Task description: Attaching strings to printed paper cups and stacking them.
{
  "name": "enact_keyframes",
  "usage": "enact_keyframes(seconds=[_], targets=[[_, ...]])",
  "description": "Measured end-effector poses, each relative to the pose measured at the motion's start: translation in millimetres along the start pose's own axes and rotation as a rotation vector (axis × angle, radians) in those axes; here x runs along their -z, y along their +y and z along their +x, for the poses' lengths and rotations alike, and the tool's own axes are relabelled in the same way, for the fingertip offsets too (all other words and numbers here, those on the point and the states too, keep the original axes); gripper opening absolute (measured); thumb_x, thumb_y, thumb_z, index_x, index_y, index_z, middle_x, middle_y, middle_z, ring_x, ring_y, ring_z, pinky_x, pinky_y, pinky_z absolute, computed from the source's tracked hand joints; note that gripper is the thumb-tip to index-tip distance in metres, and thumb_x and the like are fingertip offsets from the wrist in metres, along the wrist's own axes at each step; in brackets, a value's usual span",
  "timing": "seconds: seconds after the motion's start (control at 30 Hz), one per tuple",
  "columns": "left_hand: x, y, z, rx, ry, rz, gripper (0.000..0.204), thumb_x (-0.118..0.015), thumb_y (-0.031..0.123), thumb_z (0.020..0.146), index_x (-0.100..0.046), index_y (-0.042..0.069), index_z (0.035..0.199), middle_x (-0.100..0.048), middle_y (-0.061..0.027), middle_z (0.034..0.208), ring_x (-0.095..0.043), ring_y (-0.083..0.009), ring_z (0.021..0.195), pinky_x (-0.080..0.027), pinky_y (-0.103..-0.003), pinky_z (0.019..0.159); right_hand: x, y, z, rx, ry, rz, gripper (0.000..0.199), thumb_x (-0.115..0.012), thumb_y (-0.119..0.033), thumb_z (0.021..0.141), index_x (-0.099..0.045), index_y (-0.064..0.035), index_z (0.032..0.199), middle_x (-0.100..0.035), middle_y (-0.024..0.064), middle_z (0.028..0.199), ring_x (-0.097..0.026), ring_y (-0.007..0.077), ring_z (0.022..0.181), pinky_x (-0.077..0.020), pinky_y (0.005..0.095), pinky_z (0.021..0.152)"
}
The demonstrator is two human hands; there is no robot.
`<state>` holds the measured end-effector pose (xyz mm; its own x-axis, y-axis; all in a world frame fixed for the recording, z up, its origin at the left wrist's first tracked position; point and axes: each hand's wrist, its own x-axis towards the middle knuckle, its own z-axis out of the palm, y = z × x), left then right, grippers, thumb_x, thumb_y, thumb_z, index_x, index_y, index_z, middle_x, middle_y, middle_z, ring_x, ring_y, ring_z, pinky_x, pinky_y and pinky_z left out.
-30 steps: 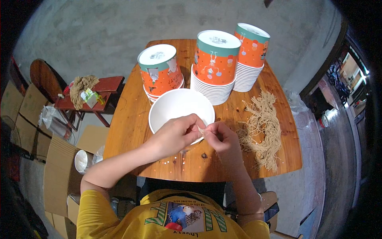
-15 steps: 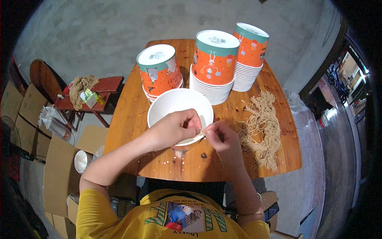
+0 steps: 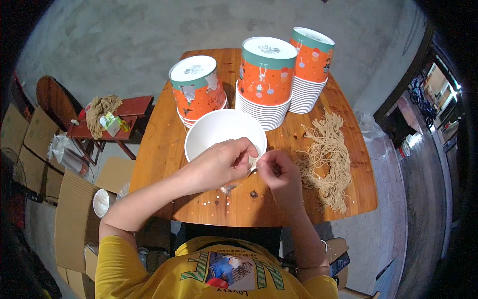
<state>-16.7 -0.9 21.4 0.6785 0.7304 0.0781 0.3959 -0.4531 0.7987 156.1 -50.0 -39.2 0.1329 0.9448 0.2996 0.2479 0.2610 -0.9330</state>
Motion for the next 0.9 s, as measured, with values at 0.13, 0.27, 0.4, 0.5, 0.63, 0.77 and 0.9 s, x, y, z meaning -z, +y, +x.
enact_keyframes(seconds=[0.13,0.27,0.4,0.5,0.63,0.77,0.9], targets=[[-5.6,-3.1,0.5,-0.042,0.017,0.074,0.019,-0.057,0.002,0.08,-0.056,0.001,0.098,-0.055,-0.0117,0.076,-0.057,-0.0259,0.074,-0.047,-0.037,0.069,-1.5,3.9,-0.8,-0.002,0.017,0.044,0.008,-0.065,-0.006,0.083,-0.057,-0.0043,0.082,-0.049,-0.004,0.061,-0.044,0.0029,0.057,-0.0365,0.0217,0.051],[-9.5,-13.5,1.8,-0.264,0.148,0.317,0.025,-0.056,0.001,0.076,-0.057,0.004,0.1,-0.053,-0.0139,0.09,-0.052,-0.0317,0.091,-0.044,-0.041,0.081,-2.5,5.1,-0.4,-0.02,0.009,0.055,0.008,-0.064,-0.007,0.084,-0.057,-0.0038,0.082,-0.051,-0.0043,0.063,-0.044,0.003,0.058,-0.0372,0.0217,0.052],[-3.7,-13.1,-0.4,-0.208,0.229,0.333,0.028,-0.059,0.001,0.077,-0.055,0.004,0.104,-0.052,-0.0124,0.097,-0.05,-0.0286,0.097,-0.043,-0.04,0.084,-2.5,-0.4,-0.5,-0.027,0.018,0.077,0.008,-0.064,-0.007,0.085,-0.058,-0.0035,0.082,-0.051,-0.0043,0.063,-0.044,0.0032,0.058,-0.0375,0.0215,0.053],[-10.4,-1.7,-6.2,-0.254,0.226,0.274,0.032,-0.065,0.005,0.077,-0.053,0.004,0.106,-0.053,-0.0117,0.095,-0.05,-0.029,0.094,-0.042,-0.04,0.086,-1.8,-0.6,-0.4,-0.033,0.015,0.066,0.008,-0.063,-0.008,0.086,-0.058,-0.0034,0.082,-0.051,-0.0041,0.064,-0.045,0.0033,0.059,-0.0382,0.0215,0.054],[-22.7,-2.4,-9.4,-0.069,0.192,0.048,0.032,-0.067,0.011,0.084,-0.05,0.003,0.109,-0.055,-0.0088,0.089,-0.056,-0.0214,0.086,-0.047,-0.035,0.076,-3.5,-0.9,-0.6,-0.036,0.021,0.073,0.008,-0.063,-0.008,0.086,-0.058,-0.0029,0.083,-0.054,-0.0024,0.065,-0.047,0.0043,0.06,-0.0402,0.0222,0.055],[-16.9,4.4,-8.1,0.053,0.123,-0.054,0.031,-0.065,0.01,0.087,-0.048,0.003,0.112,-0.056,-0.0078,0.084,-0.058,-0.0173,0.084,-0.048,-0.033,0.071,-4.3,2.1,-0.9,0.005,0.026,0.059,0.007,-0.063,-0.008,0.085,-0.059,-0.0025,0.083,-0.056,-0.0007,0.067,-0.05,0.0058,0.061,-0.0417,0.0235,0.056],[-13.6,1.6,-7.2,-0.021,0.132,0.067,0.022,-0.063,0.008,0.086,-0.052,0.002,0.104,-0.056,-0.009,0.08,-0.057,-0.0218,0.082,-0.047,-0.035,0.072,-3.8,1.8,-1.2,-0.007,0.007,0.03,0.007,-0.064,-0.007,0.085,-0.059,-0.0026,0.084,-0.056,-0.0006,0.067,-0.05,0.0064,0.061,-0.0418,0.0238,0.056]])
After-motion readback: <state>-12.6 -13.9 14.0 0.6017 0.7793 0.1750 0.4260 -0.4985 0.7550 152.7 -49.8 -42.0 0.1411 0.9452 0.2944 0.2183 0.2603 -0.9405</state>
